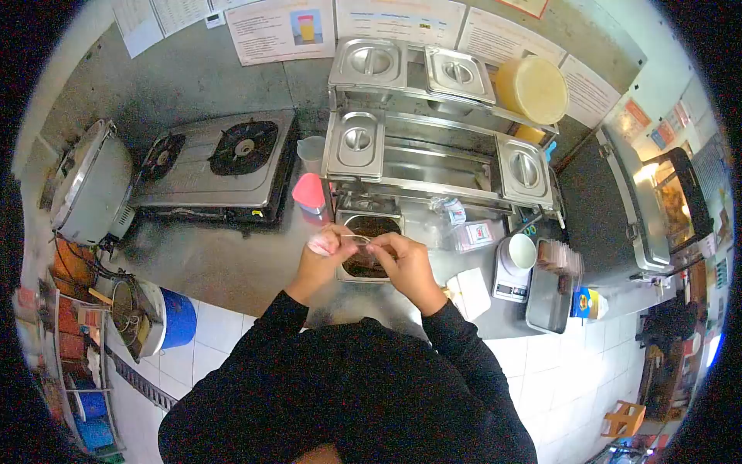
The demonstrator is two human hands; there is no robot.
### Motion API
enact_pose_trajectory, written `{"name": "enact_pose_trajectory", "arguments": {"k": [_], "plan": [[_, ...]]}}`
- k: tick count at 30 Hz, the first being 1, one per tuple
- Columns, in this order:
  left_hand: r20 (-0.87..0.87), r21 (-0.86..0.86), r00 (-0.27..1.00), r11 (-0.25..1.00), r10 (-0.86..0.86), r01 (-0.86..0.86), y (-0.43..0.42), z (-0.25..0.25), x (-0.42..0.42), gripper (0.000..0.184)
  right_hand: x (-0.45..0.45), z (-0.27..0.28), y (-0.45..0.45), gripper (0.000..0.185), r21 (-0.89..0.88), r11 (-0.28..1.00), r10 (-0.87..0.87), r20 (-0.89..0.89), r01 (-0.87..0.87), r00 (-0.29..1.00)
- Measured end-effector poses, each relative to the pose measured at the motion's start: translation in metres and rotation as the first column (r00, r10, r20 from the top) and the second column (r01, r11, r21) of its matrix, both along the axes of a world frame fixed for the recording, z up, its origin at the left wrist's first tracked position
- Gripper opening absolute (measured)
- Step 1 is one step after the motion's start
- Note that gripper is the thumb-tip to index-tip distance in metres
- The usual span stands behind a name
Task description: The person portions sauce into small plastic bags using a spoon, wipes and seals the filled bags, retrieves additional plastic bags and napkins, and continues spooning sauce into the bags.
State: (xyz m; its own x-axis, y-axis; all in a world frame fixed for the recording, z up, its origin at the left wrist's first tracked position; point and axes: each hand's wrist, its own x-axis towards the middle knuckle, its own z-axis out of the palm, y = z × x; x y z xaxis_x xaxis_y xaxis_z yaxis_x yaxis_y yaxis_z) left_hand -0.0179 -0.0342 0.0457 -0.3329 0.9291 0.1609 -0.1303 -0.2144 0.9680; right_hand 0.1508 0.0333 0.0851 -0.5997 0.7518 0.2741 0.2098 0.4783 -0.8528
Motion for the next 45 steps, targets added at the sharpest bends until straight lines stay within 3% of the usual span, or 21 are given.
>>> {"name": "enact_pose_trajectory", "arguments": {"k": [1,3,7,11,13,20,23,26,30,32,36,37,41,45], "plan": [[0.000,-0.001,1.000,1.000,-0.005,0.005,0.000,-0.001,0.000,0.024,0.002,0.004,-0.002,0.014,-0.001,1.000,-0.005,0.000,0.005,1.000],[0.420,0.026,0.906,0.999,-0.043,0.036,0.001,-0.001,0.001,0.028,0.006,0.013,-0.007,0.023,-0.126,0.991,-0.055,-0.137,0.038,0.989],[0.355,0.091,0.932,0.995,-0.073,0.043,0.001,0.005,0.011,0.032,0.013,-0.001,-0.004,0.034,-0.261,0.963,-0.022,-0.336,-0.070,0.942],[0.313,0.056,0.948,0.998,-0.056,0.041,0.005,0.016,0.031,0.031,0.020,-0.004,-0.003,0.039,-0.287,0.957,-0.072,-0.347,-0.033,0.935],[0.354,0.038,0.935,0.999,0.002,-0.017,0.008,0.019,0.042,0.030,0.023,0.001,-0.004,0.044,-0.355,0.927,-0.077,-0.502,-0.124,0.861],[0.285,0.003,0.959,1.000,-0.012,0.011,0.031,0.023,0.090,0.029,0.073,0.000,0.009,0.048,-0.494,0.865,-0.086,-0.328,-0.093,0.941],[0.283,-0.020,0.958,0.999,-0.032,0.039,0.043,0.022,0.123,0.027,0.108,-0.006,0.022,0.043,-0.552,0.830,-0.143,-0.354,-0.083,0.924],[0.116,-0.011,0.990,0.996,-0.083,0.085,0.058,0.009,0.161,0.028,0.144,-0.008,0.032,0.035,-0.536,0.836,-0.197,-0.488,-0.113,0.850],[0.225,-0.029,0.965,0.989,-0.133,0.143,0.070,0.029,0.220,0.026,0.191,-0.006,0.042,0.031,-0.525,0.851,-0.250,-0.462,-0.035,0.851],[0.075,0.035,0.981,0.984,-0.178,0.176,0.080,0.016,0.237,0.025,0.216,-0.006,0.046,0.030,-0.541,0.840,-0.257,-0.480,-0.052,0.839],[0.008,0.023,0.968,0.967,-0.252,0.252,0.082,0.035,0.278,0.031,0.268,-0.001,0.051,0.029,-0.548,0.828,-0.236,-0.534,-0.120,0.812],[0.010,0.017,0.961,0.961,-0.277,0.277,0.083,0.030,0.287,0.031,0.280,0.001,0.051,0.029,-0.559,0.812,-0.221,-0.560,-0.167,0.798],[0.066,-0.006,0.924,0.926,-0.376,0.377,0.087,0.024,0.320,0.033,0.325,-0.004,0.046,0.033,-0.591,0.801,-0.314,-0.543,-0.089,0.779],[0.228,0.050,0.876,0.904,-0.425,0.426,0.100,0.012,0.349,0.033,0.358,-0.014,0.043,0.042,-0.607,0.794,-0.449,-0.619,-0.030,0.645]]}}
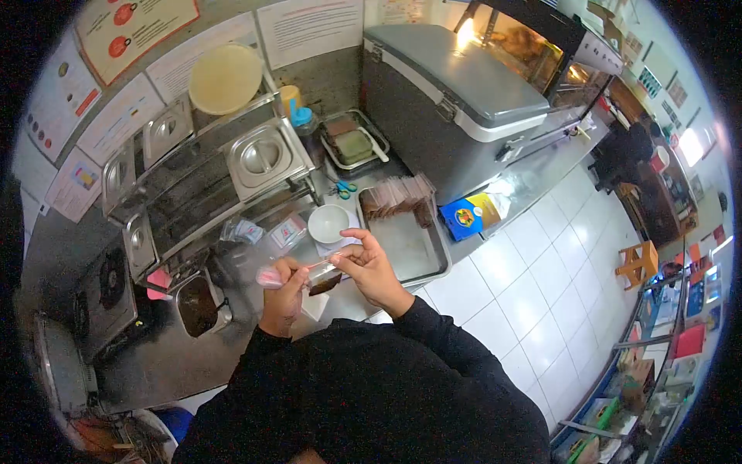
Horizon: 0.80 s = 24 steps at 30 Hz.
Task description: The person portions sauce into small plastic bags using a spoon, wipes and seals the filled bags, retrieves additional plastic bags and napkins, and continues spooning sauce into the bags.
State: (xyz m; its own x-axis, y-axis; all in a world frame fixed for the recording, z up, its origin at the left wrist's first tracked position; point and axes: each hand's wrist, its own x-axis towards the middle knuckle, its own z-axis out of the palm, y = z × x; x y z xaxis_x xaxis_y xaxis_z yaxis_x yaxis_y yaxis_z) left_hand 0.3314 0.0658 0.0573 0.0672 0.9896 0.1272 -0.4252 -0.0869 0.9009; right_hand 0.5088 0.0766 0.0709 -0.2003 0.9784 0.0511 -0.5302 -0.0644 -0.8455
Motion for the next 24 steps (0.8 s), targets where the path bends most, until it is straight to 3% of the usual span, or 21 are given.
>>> {"name": "enact_pose_trajectory", "arguments": {"k": [5,6,9,10,11,12,14,15,16,18,20,21,22,24], "plan": [[0.068,-0.027,0.995,0.997,-0.067,0.068,0.018,-0.009,0.024,0.034,0.029,-0.002,-0.001,0.043,0.023,0.991,-0.131,-0.040,0.132,0.991],[0.020,-0.066,0.996,0.994,-0.084,0.085,0.022,-0.012,0.026,0.024,0.034,-0.004,0.000,0.043,0.027,0.990,-0.137,-0.040,0.138,0.990],[0.004,-0.197,0.997,0.978,-0.075,0.074,0.033,-0.014,0.026,0.005,0.056,-0.021,0.009,0.032,0.149,0.971,-0.230,0.366,0.187,0.902],[0.028,-0.288,0.999,0.956,-0.043,0.049,0.038,-0.013,0.022,0.008,0.066,-0.029,0.014,0.032,0.154,0.970,-0.232,0.367,0.188,0.901],[0.112,-0.291,0.994,0.955,-0.013,0.045,0.041,-0.036,0.010,0.027,0.076,-0.036,0.018,0.029,0.211,0.958,-0.282,0.568,0.195,0.773],[0.113,-0.287,0.993,0.957,-0.015,0.047,0.044,-0.040,-0.001,0.027,0.086,-0.046,0.023,0.026,0.268,0.945,-0.327,0.731,0.189,0.599],[0.499,-0.496,0.857,0.853,0.129,0.160,0.047,-0.045,-0.020,0.017,0.104,-0.076,0.037,0.025,0.283,0.933,-0.360,0.731,0.222,0.580],[0.542,-0.484,0.827,0.860,0.150,0.161,0.043,-0.045,-0.027,0.020,0.115,-0.093,0.046,0.026,0.296,0.926,-0.376,0.771,0.234,0.514],[0.545,-0.484,0.825,0.860,0.152,0.161,0.041,-0.044,-0.034,0.020,0.120,-0.098,0.052,0.027,0.310,0.919,-0.390,0.807,0.245,0.443],[0.635,-0.400,0.771,0.878,0.058,0.263,0.037,-0.043,-0.048,0.020,0.131,-0.116,0.070,0.025,0.305,0.911,-0.403,0.803,0.277,0.440],[0.613,-0.433,0.786,0.866,0.078,0.252,0.034,-0.052,-0.058,0.020,0.146,-0.151,0.095,0.024,0.459,0.771,-0.611,0.729,0.441,0.309],[0.587,-0.462,0.804,0.853,0.091,0.241,0.032,-0.056,-0.061,0.021,0.147,-0.148,0.101,0.023,0.394,0.743,-0.642,0.648,0.541,0.409],[0.587,-0.466,0.804,0.852,0.095,0.240,0.030,-0.060,-0.061,0.021,0.149,-0.145,0.103,0.023,0.391,0.745,-0.639,0.651,0.541,0.410],[0.498,-0.556,0.846,0.819,0.188,0.145,0.027,-0.065,-0.063,0.017,0.156,-0.142,0.102,0.024,0.464,0.724,-0.614,0.771,0.511,0.169]]}}
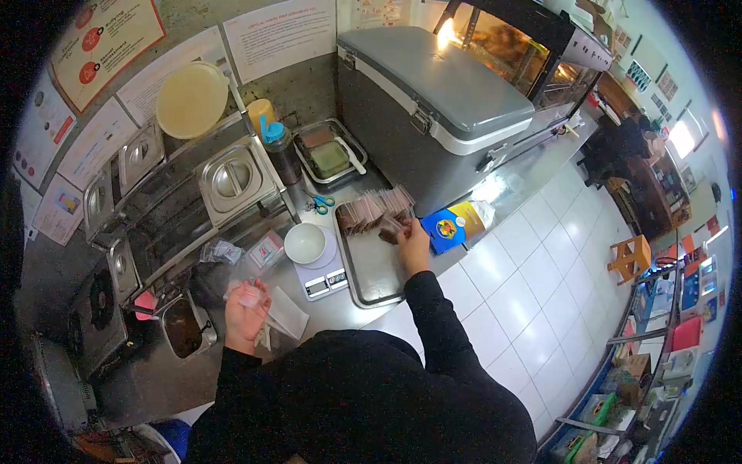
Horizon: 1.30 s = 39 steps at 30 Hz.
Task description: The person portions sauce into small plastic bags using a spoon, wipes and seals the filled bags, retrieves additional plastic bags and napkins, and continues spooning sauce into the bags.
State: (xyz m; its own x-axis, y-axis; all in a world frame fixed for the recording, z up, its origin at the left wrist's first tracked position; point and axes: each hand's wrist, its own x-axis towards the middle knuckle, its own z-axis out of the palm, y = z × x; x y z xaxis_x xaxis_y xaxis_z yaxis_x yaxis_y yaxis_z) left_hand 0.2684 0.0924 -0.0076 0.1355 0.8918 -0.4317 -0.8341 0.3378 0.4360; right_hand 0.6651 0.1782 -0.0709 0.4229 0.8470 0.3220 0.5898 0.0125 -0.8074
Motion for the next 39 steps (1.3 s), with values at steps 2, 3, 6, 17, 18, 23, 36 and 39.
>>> {"name": "enact_pose_trajectory", "arguments": {"k": [2,3,6,17,18,23,36,39], "plan": [[-0.076,-0.028,0.997,0.999,0.017,-0.020,-0.001,-0.003,0.003,0.015,0.007,-0.001,0.000,0.026,-0.075,0.997,-0.011,-0.007,0.011,1.000],[-0.150,-0.053,0.988,0.998,0.033,-0.041,-0.001,-0.005,0.005,0.014,0.010,0.002,-0.003,0.025,-0.134,0.991,0.001,0.047,0.005,0.999],[-0.203,0.020,0.979,1.000,0.018,-0.014,0.002,-0.012,0.007,0.014,0.014,0.006,-0.005,0.025,-0.161,0.987,0.014,0.103,0.003,0.995],[-0.283,0.018,0.958,0.999,0.041,-0.037,0.006,0.016,0.026,0.013,0.019,0.013,0.000,0.026,-0.170,0.980,-0.087,0.124,0.108,0.988],[-0.295,0.016,0.954,0.999,0.041,-0.038,0.003,0.016,0.025,0.013,0.018,0.012,-0.001,0.026,-0.172,0.980,-0.082,0.124,0.103,0.989],[-0.297,-0.002,0.954,0.999,0.032,-0.034,-0.003,0.008,0.020,0.013,0.015,0.000,0.001,0.023,-0.036,0.986,-0.151,0.195,0.160,0.969],[-0.282,0.156,0.957,0.987,0.071,-0.028,-0.033,0.007,-0.027,0.017,-0.084,0.072,-0.016,0.032,0.128,0.983,0.088,0.290,-0.129,0.953],[-0.495,0.144,0.868,0.989,0.032,0.045,-0.047,0.018,-0.044,0.018,-0.171,0.090,-0.036,0.028,-0.032,0.771,0.620,-0.193,-0.637,0.760]]}}
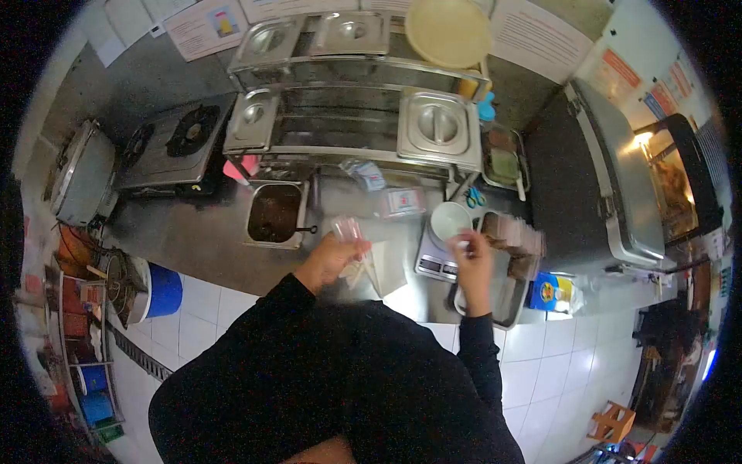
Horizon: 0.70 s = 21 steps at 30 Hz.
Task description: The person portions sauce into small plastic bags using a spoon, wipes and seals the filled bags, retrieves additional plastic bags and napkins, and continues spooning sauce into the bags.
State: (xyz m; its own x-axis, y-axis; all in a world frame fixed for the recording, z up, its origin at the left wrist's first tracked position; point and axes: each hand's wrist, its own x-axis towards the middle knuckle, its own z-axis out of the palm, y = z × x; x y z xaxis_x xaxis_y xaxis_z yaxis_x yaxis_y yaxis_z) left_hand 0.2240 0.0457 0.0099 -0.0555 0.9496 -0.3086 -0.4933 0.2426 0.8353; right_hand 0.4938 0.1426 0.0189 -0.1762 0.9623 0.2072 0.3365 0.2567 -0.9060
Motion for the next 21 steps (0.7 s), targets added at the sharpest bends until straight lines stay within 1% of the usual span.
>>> {"name": "enact_pose_trajectory", "arguments": {"k": [1,2,3,4,5,7,8,9,10,11,12,13,14,15,17,18,19,20,21], "plan": [[-0.003,0.004,1.000,1.000,0.010,-0.010,-0.004,0.007,-0.007,0.018,-0.033,0.009,-0.013,0.025,-0.137,0.971,0.193,-0.037,-0.196,0.981],[-0.106,0.042,0.994,0.999,-0.016,0.020,-0.008,0.015,-0.013,0.017,-0.062,0.015,-0.020,0.026,-0.173,0.898,0.412,0.012,-0.404,0.911],[-0.208,0.077,0.977,0.996,-0.038,0.056,-0.012,0.020,-0.021,0.016,-0.092,0.019,-0.033,0.025,-0.262,0.814,0.498,-0.148,-0.519,0.855],[-0.252,0.137,0.967,0.988,-0.033,0.070,-0.016,0.018,-0.030,0.016,-0.118,0.021,-0.040,0.024,-0.298,0.747,0.559,-0.202,-0.594,0.804],[-0.256,0.139,0.966,0.989,-0.022,0.059,-0.022,0.017,-0.042,0.016,-0.141,0.026,-0.046,0.019,-0.396,0.651,0.561,-0.325,-0.648,0.762],[-0.247,0.125,0.969,0.992,0.029,0.002,-0.037,0.032,-0.068,0.017,-0.175,0.029,-0.049,0.013,-0.468,0.526,0.495,-0.510,-0.710,0.703],[-0.384,0.134,0.922,0.991,0.054,-0.002,-0.045,0.034,-0.084,0.020,-0.190,0.031,-0.052,0.013,-0.463,0.514,0.511,-0.511,-0.722,0.691],[-0.387,0.137,0.919,0.990,0.074,-0.022,-0.051,0.035,-0.098,0.020,-0.204,0.032,-0.057,0.012,-0.452,0.535,0.535,-0.472,-0.713,0.701],[-0.454,0.142,0.885,0.989,0.102,-0.041,-0.060,0.035,-0.111,0.021,-0.219,0.031,-0.062,0.012,-0.443,0.555,0.554,-0.435,-0.704,0.710],[-0.518,0.144,0.846,0.988,0.124,-0.056,-0.069,0.034,-0.124,0.021,-0.233,0.030,-0.068,0.012,-0.444,0.542,0.561,-0.441,-0.714,0.700],[-0.522,0.138,0.843,0.988,0.131,-0.068,-0.078,0.030,-0.135,0.021,-0.247,0.028,-0.074,0.013,-0.437,0.549,0.593,-0.396,-0.712,0.701],[-0.506,0.158,0.841,0.979,0.194,-0.130,-0.084,0.024,-0.145,0.021,-0.261,0.026,-0.080,0.014,-0.427,0.560,0.622,-0.349,-0.710,0.701],[-0.489,0.182,0.834,0.965,0.256,-0.189,-0.089,0.020,-0.156,0.022,-0.273,0.028,-0.087,0.014,-0.423,0.556,0.626,-0.352,-0.715,0.696],[-0.492,0.188,0.831,0.963,0.261,-0.191,-0.094,0.020,-0.167,0.022,-0.285,0.032,-0.095,0.015,-0.426,0.551,0.638,-0.339,-0.717,0.692],[-0.381,0.232,0.867,0.941,0.322,-0.247,-0.107,0.017,-0.182,0.020,-0.304,0.029,-0.107,0.015,-0.438,0.548,0.645,-0.322,-0.713,0.693],[-0.377,0.232,0.870,0.941,0.319,-0.244,-0.111,0.016,-0.189,0.020,-0.312,0.027,-0.110,0.016,-0.408,0.559,0.657,-0.313,-0.722,0.686],[-0.385,0.143,0.892,0.970,0.238,-0.197,-0.113,0.015,-0.196,0.019,-0.317,0.026,-0.113,0.016,-0.377,0.570,0.669,-0.303,-0.729,0.679],[-0.383,0.046,0.911,0.988,0.152,-0.145,-0.117,0.013,-0.201,0.018,-0.319,0.028,-0.116,0.016,-0.387,0.574,0.662,-0.299,-0.721,0.687],[-0.375,0.038,0.917,0.990,0.140,-0.135,-0.120,0.009,-0.205,0.018,-0.321,0.034,-0.117,0.016,-0.361,0.561,0.706,-0.263,-0.745,0.658]]}}
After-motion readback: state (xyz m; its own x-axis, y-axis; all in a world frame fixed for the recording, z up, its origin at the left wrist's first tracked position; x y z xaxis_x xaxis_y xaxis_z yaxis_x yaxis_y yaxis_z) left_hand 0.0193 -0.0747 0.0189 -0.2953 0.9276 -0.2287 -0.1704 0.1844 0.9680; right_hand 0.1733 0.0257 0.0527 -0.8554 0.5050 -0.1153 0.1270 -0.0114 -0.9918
